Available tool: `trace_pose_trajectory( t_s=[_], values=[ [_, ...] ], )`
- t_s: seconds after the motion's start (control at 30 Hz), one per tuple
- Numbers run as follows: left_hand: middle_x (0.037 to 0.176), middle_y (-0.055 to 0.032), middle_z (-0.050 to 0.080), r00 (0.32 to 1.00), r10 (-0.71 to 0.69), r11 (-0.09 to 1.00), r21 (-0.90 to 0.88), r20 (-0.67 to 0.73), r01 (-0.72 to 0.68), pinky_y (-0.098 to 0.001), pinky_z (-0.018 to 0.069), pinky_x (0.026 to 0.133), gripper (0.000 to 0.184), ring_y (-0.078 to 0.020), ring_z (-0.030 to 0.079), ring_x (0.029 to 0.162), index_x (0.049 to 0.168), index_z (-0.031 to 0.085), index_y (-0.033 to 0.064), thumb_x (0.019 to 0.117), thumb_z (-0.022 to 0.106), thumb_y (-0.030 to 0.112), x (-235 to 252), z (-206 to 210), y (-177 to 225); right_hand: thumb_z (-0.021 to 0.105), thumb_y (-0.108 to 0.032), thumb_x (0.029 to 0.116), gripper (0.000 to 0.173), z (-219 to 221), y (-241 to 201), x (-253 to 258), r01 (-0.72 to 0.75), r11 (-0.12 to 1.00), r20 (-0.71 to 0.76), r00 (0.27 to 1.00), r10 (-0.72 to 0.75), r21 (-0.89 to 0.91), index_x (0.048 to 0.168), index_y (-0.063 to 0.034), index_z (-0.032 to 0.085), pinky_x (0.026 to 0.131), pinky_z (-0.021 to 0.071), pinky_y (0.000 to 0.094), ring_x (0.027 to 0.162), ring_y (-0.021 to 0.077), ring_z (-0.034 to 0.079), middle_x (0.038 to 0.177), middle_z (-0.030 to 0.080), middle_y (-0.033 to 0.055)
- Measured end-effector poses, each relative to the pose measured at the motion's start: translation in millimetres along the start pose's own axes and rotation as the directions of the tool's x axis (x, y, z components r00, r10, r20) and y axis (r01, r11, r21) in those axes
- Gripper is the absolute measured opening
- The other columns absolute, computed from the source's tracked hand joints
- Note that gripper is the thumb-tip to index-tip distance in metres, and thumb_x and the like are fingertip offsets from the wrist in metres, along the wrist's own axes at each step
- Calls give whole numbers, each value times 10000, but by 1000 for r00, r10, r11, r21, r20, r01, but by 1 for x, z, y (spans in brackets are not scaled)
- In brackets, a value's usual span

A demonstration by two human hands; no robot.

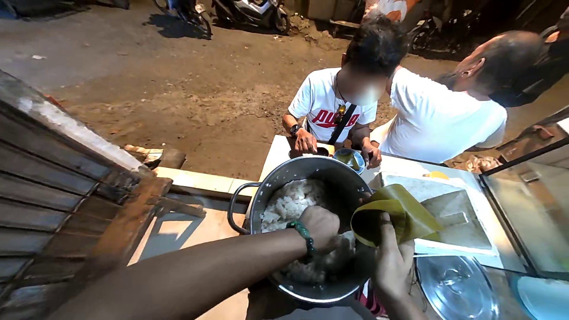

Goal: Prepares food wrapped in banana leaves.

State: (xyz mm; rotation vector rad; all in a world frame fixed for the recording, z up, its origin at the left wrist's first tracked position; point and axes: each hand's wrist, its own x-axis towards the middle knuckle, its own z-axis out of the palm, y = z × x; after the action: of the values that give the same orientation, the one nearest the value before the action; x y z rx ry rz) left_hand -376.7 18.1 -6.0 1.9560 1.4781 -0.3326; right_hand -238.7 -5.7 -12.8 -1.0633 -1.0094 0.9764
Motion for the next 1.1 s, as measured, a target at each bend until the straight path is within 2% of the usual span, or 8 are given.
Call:
trace_pose_trajectory(
  t_s=[0.2, 0.33, 0.47, 0.6, 0.73, 0.87, 0.97, 1.1],
  values=[
    [1033, -157, 716, 993, 55, 998, -4, -104, -55, -582, 512, 863, 368, -359, 679, 1026, 1079, 707, 81, 1077, 438, 333, -31, -3, 2, 460, -100, 1033, 294, -3, 3, 2, -13, 999, 3, 1000, 13, 41, 1286, 47, 486, 968, 591, 331, 1105, 179, 714, 1160, 738, 113],
    [1089, -146, 729, 997, 0, 993, -119, -76, -9, -597, 497, 934, 375, -357, 678, 1076, 1195, 724, 144, 1074, 456, 377, -55, 8, -8, 448, -86, 1039, 311, -4, 3, 4, -20, 995, -15, 1000, 21, 93, 1317, 52, 453, 970, 594, 359, 1098, 206, 717, 1164, 732, 131],
    [1049, -108, 739, 996, -92, 967, -238, -11, 86, -590, 503, 912, 364, -319, 686, 1036, 1177, 748, 182, 1063, 474, 394, -79, 10, -18, 439, -78, 1032, 310, -4, 0, 6, -18, 996, -28, 999, 20, 90, 1317, 42, 450, 972, 590, 340, 1098, 188, 718, 1156, 738, 118],
    [992, -84, 745, 992, -120, 959, -263, -42, 105, -575, 519, 857, 380, -297, 700, 969, 1178, 750, 211, 1067, 452, 420, -101, 17, -21, 442, -79, 1036, 315, -4, 1, 5, -15, 996, -27, 999, 18, 91, 1328, 41, 448, 980, 586, 349, 1111, 198, 713, 1170, 735, 123],
    [919, -102, 757, 981, -112, 967, -245, -156, 72, -613, 531, 768, 383, -332, 724, 872, 1158, 765, 211, 1064, 463, 428, -124, 31, -21, 460, -93, 1020, 334, -2, 0, 1, -36, 994, -42, 998, 40, 104, 1324, 43, 446, 966, 594, 348, 1097, 190, 717, 1152, 737, 116],
    [938, -110, 762, 979, -121, 968, -236, -166, 79, -611, 536, 771, 410, -338, 728, 875, 1193, 761, 208, 1071, 445, 438, -138, 32, -23, 464, -90, 1011, 335, -5, 4, -1, -20, 992, -28, 999, 24, 123, 1315, 50, 453, 969, 596, 372, 1099, 215, 717, 1154, 736, 128],
    [917, -93, 764, 979, -120, 956, -286, -162, 70, -615, 537, 759, 397, -315, 729, 845, 1180, 770, 213, 1059, 475, 451, -144, 30, -35, 462, -86, 1011, 330, -4, 4, 1, -23, 992, -32, 999, 28, 127, 1316, 41, 454, 959, 600, 369, 1087, 210, 722, 1139, 741, 123],
    [882, -27, 768, 971, -106, 908, -419, -213, 7, -576, 555, 756, 358, -224, 728, 792, 1147, 784, 239, 1027, 541, 473, -142, 30, -54, 441, -82, 1038, 318, -6, 0, 6, -74, 991, 17, 997, 73, 113, 1335, 30, 460, 985, 588, 357, 1116, 207, 714, 1183, 735, 119]
  ],
)
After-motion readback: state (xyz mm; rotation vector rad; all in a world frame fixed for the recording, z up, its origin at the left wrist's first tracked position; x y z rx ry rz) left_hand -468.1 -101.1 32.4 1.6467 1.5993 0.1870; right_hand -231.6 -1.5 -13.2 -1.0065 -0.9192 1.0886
